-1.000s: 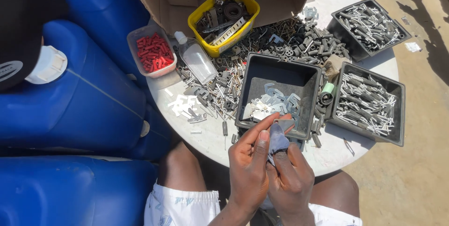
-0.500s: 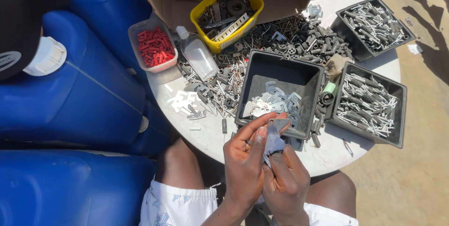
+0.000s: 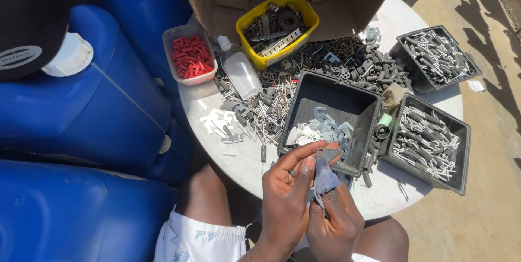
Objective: Cleaning and inspecting small metal brackets with a cloth
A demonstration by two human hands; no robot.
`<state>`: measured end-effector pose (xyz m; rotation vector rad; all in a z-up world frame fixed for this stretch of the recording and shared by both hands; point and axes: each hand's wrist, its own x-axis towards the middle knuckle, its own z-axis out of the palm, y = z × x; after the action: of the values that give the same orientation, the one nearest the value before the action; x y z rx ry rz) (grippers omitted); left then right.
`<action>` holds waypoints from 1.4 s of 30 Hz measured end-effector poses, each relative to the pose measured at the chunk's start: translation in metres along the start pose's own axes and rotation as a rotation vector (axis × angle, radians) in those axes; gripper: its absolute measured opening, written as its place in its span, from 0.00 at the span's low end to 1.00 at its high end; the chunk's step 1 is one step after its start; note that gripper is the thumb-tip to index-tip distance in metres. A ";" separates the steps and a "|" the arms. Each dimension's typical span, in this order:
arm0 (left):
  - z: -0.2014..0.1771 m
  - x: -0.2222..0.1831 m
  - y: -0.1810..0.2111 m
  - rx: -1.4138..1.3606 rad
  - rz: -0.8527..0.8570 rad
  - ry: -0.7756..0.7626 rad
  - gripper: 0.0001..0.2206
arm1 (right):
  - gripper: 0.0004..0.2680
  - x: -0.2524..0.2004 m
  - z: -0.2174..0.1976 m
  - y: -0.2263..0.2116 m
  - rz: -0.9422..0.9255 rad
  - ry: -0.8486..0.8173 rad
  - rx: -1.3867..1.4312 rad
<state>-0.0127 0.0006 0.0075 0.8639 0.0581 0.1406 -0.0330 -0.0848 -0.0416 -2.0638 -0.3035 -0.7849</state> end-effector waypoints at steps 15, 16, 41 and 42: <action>-0.004 -0.006 0.002 -0.035 -0.016 -0.083 0.19 | 0.09 0.012 -0.007 0.015 -0.107 -0.064 -0.199; -0.003 0.000 0.003 -0.033 -0.010 -0.089 0.19 | 0.09 0.020 -0.002 0.014 -0.112 -0.056 -0.197; -0.003 0.000 -0.005 0.053 0.051 -0.007 0.19 | 0.04 0.027 -0.002 0.002 -0.158 -0.102 -0.122; -0.003 -0.002 -0.006 0.064 0.055 -0.012 0.19 | 0.04 0.028 -0.003 0.001 -0.168 -0.087 -0.137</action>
<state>-0.0142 -0.0014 0.0009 0.9301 0.0278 0.1854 -0.0124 -0.0901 -0.0230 -2.2270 -0.4887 -0.8371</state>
